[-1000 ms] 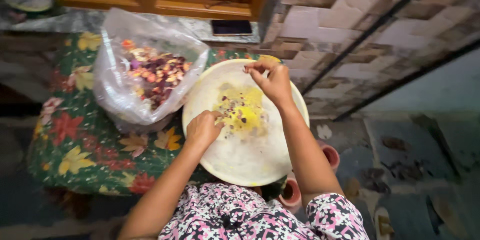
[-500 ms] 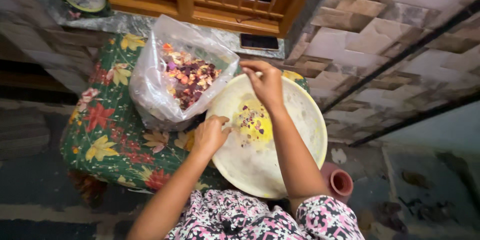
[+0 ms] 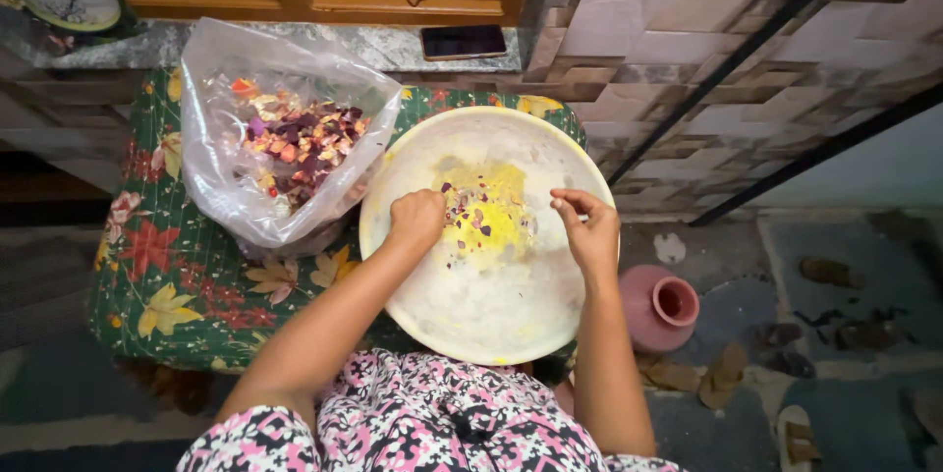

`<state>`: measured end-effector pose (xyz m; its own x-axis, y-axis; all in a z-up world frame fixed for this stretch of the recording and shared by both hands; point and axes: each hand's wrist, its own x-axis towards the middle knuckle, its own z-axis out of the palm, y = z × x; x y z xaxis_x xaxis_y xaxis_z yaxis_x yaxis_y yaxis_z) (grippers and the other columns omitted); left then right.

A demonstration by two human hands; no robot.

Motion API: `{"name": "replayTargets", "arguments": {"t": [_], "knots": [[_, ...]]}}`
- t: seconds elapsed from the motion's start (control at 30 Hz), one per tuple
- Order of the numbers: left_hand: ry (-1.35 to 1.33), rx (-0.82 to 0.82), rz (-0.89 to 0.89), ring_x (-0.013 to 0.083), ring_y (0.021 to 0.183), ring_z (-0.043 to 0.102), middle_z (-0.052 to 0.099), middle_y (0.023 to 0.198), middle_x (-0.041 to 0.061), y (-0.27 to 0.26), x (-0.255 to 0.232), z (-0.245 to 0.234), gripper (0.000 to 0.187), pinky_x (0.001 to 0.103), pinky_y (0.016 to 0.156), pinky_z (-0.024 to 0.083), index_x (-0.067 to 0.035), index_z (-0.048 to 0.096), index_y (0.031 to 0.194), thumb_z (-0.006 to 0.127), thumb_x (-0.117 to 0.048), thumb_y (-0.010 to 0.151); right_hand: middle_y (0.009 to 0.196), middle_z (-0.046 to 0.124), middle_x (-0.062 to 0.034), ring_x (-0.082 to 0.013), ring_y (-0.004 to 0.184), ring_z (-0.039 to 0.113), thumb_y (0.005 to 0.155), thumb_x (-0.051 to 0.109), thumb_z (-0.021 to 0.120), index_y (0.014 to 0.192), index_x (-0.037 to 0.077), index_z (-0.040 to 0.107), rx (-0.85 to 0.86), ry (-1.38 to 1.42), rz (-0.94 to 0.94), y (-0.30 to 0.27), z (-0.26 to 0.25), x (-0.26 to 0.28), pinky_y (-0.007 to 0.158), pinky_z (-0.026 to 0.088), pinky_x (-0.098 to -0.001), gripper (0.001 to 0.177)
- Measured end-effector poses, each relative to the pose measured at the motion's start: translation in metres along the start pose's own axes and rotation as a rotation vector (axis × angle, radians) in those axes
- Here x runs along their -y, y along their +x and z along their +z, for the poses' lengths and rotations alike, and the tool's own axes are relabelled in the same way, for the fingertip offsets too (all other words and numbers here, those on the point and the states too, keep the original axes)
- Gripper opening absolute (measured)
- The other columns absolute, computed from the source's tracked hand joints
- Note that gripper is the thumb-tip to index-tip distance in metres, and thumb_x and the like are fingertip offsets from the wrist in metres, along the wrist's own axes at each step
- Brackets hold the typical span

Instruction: The person mixes dried flower petals in a large bowl by hand, occasionally adding more petals from a plastic bag on the table.

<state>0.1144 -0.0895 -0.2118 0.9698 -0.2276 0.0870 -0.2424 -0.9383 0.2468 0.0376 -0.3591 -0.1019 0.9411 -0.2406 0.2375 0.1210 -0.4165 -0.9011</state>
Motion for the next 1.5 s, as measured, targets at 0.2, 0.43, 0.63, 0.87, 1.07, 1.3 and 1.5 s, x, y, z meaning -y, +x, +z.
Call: {"name": "replayTargets", "arguments": {"t": [0.2,0.43,0.63,0.87,1.07,1.3,1.5], "knots": [[0.22,-0.1,0.07,0.0286,0.075,0.076,0.074,0.085,0.014,0.008,0.001,0.045,0.011,0.043,0.059,0.06,-0.008,0.076,0.08,0.065,-0.007,0.08,0.09,0.079,-0.0045,-0.0091,0.078,0.069,0.088,0.012,0.077,0.104,0.006,0.08,-0.01,0.009,0.045,-0.016,-0.008,-0.013,0.075,0.053,-0.0255,0.018],[0.309,-0.148,0.169,0.0242,0.072,0.072,0.072,0.08,0.009,0.005,0.001,0.057,0.006,0.042,0.056,0.055,-0.013,0.073,0.071,0.068,-0.011,0.074,0.084,0.078,-0.005,-0.0099,0.072,0.065,0.087,0.012,0.077,0.104,0.007,0.081,-0.013,0.007,0.06,-0.017,-0.004,-0.016,0.069,0.051,-0.0266,0.018],[0.244,-0.116,0.226,0.027,0.071,0.071,0.07,0.08,0.012,-0.005,-0.01,0.026,0.004,0.044,0.056,0.053,-0.012,0.072,0.067,0.069,-0.01,0.069,0.083,0.078,-0.005,-0.0099,0.072,0.064,0.088,0.013,0.077,0.103,0.008,0.081,0.005,0.021,0.072,-0.016,0.0,-0.015,0.065,0.049,-0.0277,0.017],[0.279,-0.5,0.212,0.0306,0.065,0.068,0.067,0.071,0.014,-0.024,-0.03,-0.156,0.013,0.046,0.056,0.053,-0.007,0.071,0.066,0.071,-0.016,0.077,0.084,0.079,-0.0046,-0.0079,0.072,0.065,0.087,0.015,0.077,0.103,0.008,0.081,0.032,-0.003,-0.021,-0.013,0.01,-0.008,0.064,0.05,-0.0256,0.017],[0.511,-0.536,-0.037,0.0319,0.07,0.071,0.071,0.075,0.016,0.0,0.046,-0.275,0.008,0.047,0.061,0.055,-0.009,0.074,0.068,0.071,-0.015,0.072,0.083,0.078,-0.005,-0.0099,0.067,0.062,0.09,0.016,0.077,0.104,0.008,0.082,0.123,0.053,0.038,-0.012,0.033,0.006,0.065,0.049,-0.0261,0.017],[0.496,-0.625,-0.05,0.0329,0.079,0.071,0.07,0.081,0.016,-0.017,0.05,-0.266,0.007,0.047,0.067,0.056,-0.006,0.075,0.072,0.069,-0.009,0.075,0.084,0.079,-0.0063,-0.01,0.069,0.063,0.089,0.015,0.077,0.105,0.008,0.081,0.125,0.001,0.04,-0.016,0.029,0.007,0.061,0.049,-0.028,0.018],[-0.097,-0.492,0.116,0.0361,0.086,0.068,0.067,0.093,0.016,-0.078,-0.037,-0.227,0.009,0.048,0.075,0.054,-0.004,0.074,0.089,0.071,-0.012,0.088,0.096,0.08,-0.0112,-0.0202,0.081,0.076,0.086,0.012,0.077,0.101,0.008,0.081,0.229,-0.16,-0.148,-0.005,0.032,-0.013,0.077,0.058,-0.0316,0.017]]}}
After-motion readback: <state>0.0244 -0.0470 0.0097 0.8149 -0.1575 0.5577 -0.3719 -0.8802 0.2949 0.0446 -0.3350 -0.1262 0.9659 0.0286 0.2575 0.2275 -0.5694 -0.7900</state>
